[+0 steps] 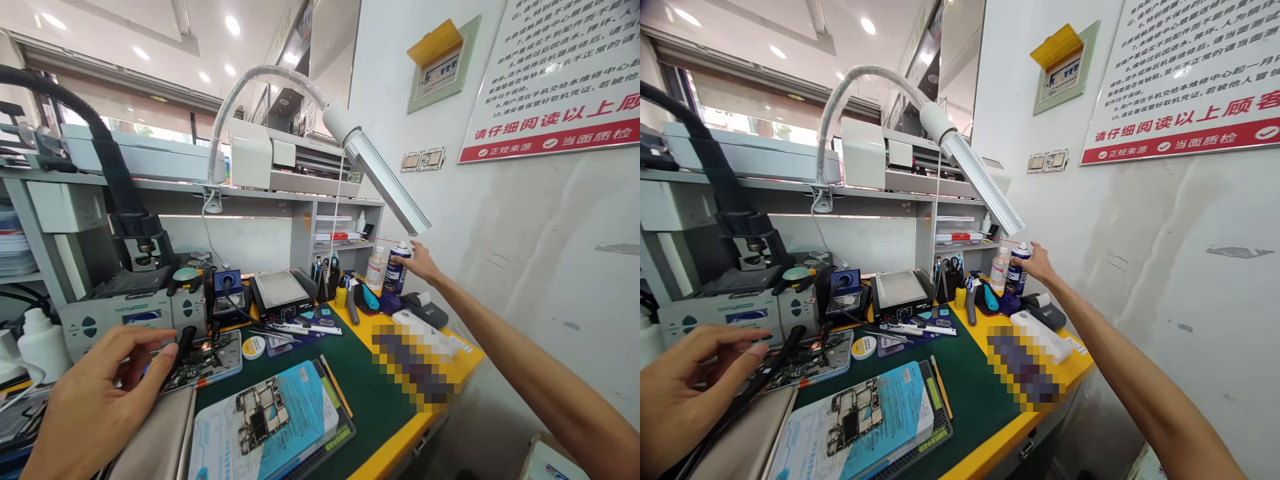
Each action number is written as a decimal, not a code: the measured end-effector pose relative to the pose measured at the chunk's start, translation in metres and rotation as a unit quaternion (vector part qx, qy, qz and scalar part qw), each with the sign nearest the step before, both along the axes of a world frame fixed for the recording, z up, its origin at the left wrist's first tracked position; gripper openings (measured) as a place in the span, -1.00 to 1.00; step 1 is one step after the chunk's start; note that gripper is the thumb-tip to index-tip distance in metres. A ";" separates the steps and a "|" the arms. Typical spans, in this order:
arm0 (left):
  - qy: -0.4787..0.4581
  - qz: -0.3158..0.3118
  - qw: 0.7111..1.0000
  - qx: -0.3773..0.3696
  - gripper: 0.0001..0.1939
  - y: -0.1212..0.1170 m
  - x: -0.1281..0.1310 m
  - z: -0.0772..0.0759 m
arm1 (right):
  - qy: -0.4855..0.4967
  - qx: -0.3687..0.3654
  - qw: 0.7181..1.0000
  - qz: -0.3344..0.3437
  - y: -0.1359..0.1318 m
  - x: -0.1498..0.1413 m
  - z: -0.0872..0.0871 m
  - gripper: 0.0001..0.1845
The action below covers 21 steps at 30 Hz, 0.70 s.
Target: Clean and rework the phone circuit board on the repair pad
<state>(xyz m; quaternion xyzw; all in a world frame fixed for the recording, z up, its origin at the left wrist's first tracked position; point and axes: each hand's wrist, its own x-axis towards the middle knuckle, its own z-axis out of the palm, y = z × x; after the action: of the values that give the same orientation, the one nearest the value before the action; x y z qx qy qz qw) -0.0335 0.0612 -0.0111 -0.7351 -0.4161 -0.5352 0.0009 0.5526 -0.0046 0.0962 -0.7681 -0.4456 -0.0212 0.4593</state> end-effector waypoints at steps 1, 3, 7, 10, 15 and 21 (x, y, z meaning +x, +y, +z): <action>0.001 -0.007 1.000 -0.003 -0.80 -0.002 0.000 0.001 | -0.027 0.010 1.000 -0.001 -0.004 -0.009 -0.005 -0.59; 0.002 -0.017 1.000 -0.007 -0.80 -0.006 0.002 0.006 | -0.072 0.005 0.997 0.022 -0.013 -0.030 -0.016 -0.60; 0.005 -0.031 0.999 -0.022 -0.75 -0.016 0.009 0.018 | -0.138 -0.110 0.968 0.177 -0.024 -0.088 -0.047 -0.69; 0.024 -0.049 0.998 -0.045 -0.71 -0.020 0.014 0.022 | -0.184 -0.172 0.929 0.272 -0.020 -0.134 -0.075 -0.69; 0.081 -0.104 0.987 -0.089 -0.65 -0.024 0.020 0.020 | -0.242 -0.186 0.901 0.308 -0.005 -0.179 -0.110 -0.68; 0.135 -0.141 0.970 -0.145 -0.68 -0.029 0.021 0.021 | -0.198 -0.153 0.925 0.285 -0.002 -0.181 -0.120 -0.67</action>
<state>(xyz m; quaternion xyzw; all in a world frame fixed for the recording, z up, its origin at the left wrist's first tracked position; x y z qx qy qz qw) -0.0124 0.0326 0.0095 -0.8442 -0.3775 -0.3596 -0.1248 0.3721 -0.0066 -0.0240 -0.6500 -0.7252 0.0269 0.2256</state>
